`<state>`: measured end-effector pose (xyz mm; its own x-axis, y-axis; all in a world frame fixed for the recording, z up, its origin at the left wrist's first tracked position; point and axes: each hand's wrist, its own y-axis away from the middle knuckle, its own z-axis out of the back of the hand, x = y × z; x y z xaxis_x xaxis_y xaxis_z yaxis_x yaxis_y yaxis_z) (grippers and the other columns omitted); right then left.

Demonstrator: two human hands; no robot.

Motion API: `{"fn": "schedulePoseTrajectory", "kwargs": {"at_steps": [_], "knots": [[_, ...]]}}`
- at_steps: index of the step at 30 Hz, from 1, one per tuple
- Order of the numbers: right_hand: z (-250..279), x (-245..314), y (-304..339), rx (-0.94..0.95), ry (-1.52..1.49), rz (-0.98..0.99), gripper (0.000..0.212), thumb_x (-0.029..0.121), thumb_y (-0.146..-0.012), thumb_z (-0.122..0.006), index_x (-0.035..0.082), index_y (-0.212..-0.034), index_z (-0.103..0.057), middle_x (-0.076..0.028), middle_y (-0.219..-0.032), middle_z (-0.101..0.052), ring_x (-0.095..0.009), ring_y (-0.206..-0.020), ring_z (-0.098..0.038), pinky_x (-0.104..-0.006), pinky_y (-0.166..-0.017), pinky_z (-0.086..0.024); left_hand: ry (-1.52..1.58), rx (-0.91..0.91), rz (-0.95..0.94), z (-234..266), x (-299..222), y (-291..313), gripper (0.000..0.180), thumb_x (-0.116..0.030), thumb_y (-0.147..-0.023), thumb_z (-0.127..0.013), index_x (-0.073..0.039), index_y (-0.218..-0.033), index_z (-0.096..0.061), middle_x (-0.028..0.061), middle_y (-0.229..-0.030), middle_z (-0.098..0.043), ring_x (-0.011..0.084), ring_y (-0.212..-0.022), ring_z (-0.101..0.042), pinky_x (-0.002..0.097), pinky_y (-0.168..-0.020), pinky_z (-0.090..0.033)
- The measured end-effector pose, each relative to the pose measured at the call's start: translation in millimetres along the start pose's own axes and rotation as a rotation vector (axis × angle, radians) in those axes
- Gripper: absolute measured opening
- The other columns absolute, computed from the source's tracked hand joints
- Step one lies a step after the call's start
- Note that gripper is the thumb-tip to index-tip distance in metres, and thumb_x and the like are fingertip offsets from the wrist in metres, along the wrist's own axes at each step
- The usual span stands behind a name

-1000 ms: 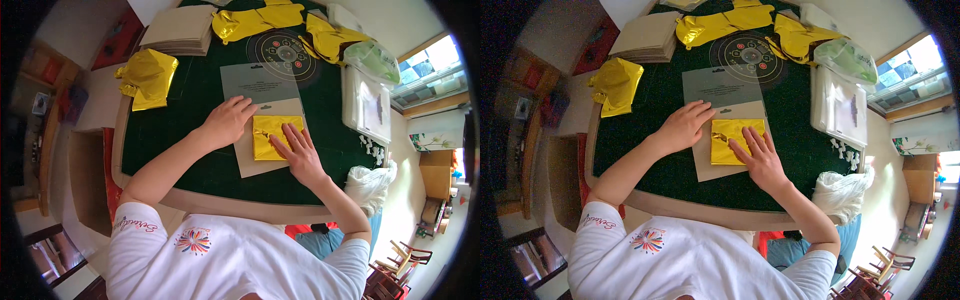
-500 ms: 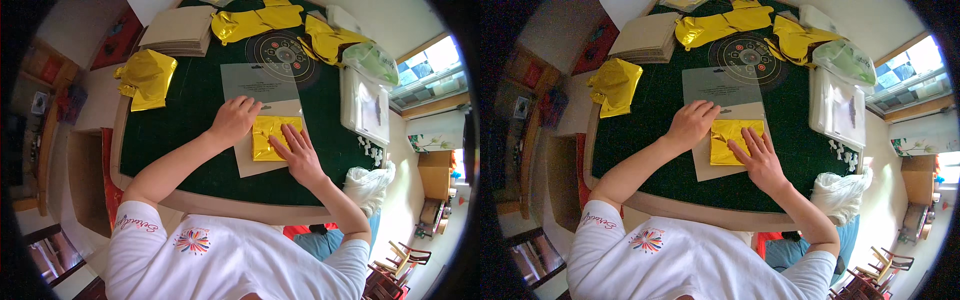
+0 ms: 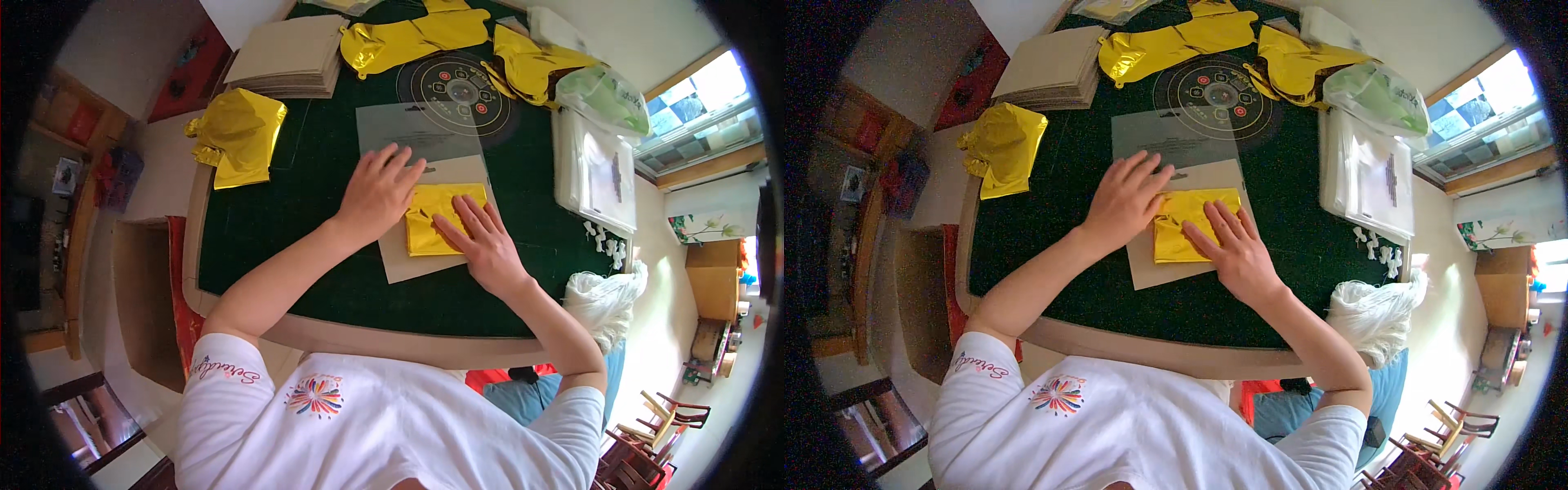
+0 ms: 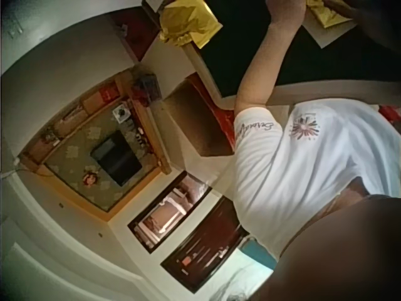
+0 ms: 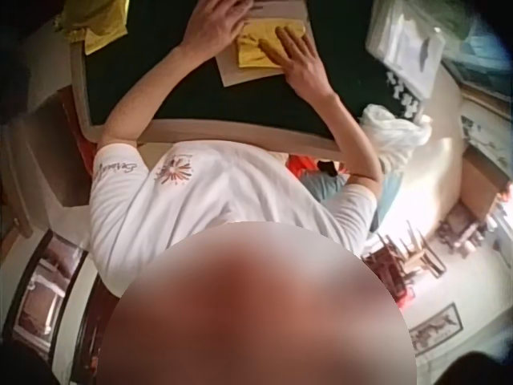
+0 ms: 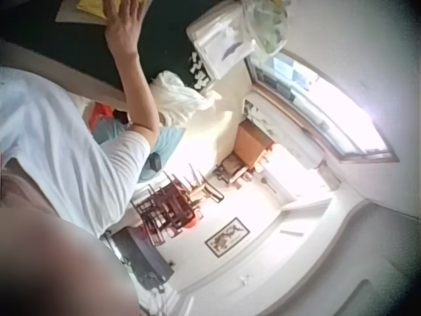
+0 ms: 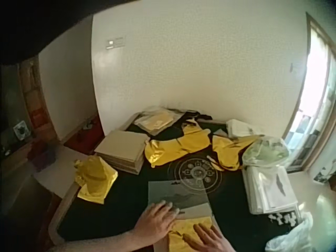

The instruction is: The person folds a gold foil balloon by hand, places it onto a cardboard backing, and slides both into a plastic sleeve. After sealing the sleeve and placing it into a box, the person picks up a second gold foil balloon and unfolds it on the table.

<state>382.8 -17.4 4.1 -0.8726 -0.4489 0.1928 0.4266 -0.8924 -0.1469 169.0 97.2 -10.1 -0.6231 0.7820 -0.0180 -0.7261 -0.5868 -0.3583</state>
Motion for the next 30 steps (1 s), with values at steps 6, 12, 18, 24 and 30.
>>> {"fn": "schedulePoseTrajectory", "kwargs": {"at_steps": [6,12,18,24,30], "knots": [[3,-3,8,-0.026,-0.081,-0.076,0.074,-0.012,-0.072,-0.058,0.016,-0.140,-0.047,-0.019,-0.146,-0.040,-0.035,-0.138,-0.034,-0.0486,-0.115,-0.025,1.426,-0.302,0.971,14,7,16,0.054,-0.027,-0.100,-0.049,-0.005,-0.146,-0.031,0.0173,-0.143,-0.041,0.0279,-0.134,-0.039,0.0409,-0.112,-0.032],[-1,4,-2,-0.038,-0.126,-0.082,0.073,-0.012,-0.074,-0.057,0.016,-0.140,-0.047,-0.019,-0.147,-0.039,-0.035,-0.138,-0.033,-0.0486,-0.115,-0.025,2.233,-0.062,1.147,22,0,27,0.049,-0.036,-0.101,-0.046,-0.008,-0.141,-0.039,0.0135,-0.136,-0.050,0.0210,-0.126,-0.049,0.0376,-0.106,-0.039],[-13,11,-17,-0.076,-0.126,-0.056,0.074,-0.012,-0.074,-0.057,0.017,-0.141,-0.046,-0.020,-0.147,-0.038,-0.036,-0.138,-0.034,-0.0488,-0.115,-0.026,2.102,0.090,1.185,38,-8,33,0.052,-0.044,-0.100,-0.045,-0.010,-0.139,-0.041,0.0079,-0.133,-0.053,0.0194,-0.122,-0.052,0.0376,-0.103,-0.041],[-12,15,-17,-0.089,-0.170,-0.041,0.075,-0.014,-0.073,-0.054,0.015,-0.141,-0.046,-0.021,-0.146,-0.039,-0.036,-0.138,-0.034,-0.0486,-0.115,-0.026,2.248,0.080,0.946,36,-2,30,0.062,-0.050,-0.099,-0.043,-0.010,-0.144,-0.032,0.0099,-0.142,-0.044,0.0224,-0.129,-0.046,0.0404,-0.108,-0.038],[-14,11,-20,-0.099,-0.192,-0.037,0.076,-0.014,-0.071,-0.053,0.015,-0.141,-0.046,-0.021,-0.146,-0.039,-0.037,-0.138,-0.034,-0.0483,-0.115,-0.026,2.397,0.065,0.848,33,-9,29,0.066,-0.052,-0.098,-0.041,-0.008,-0.147,-0.027,0.0110,-0.145,-0.041,0.0248,-0.132,-0.044,0.0413,-0.110,-0.036]]}}
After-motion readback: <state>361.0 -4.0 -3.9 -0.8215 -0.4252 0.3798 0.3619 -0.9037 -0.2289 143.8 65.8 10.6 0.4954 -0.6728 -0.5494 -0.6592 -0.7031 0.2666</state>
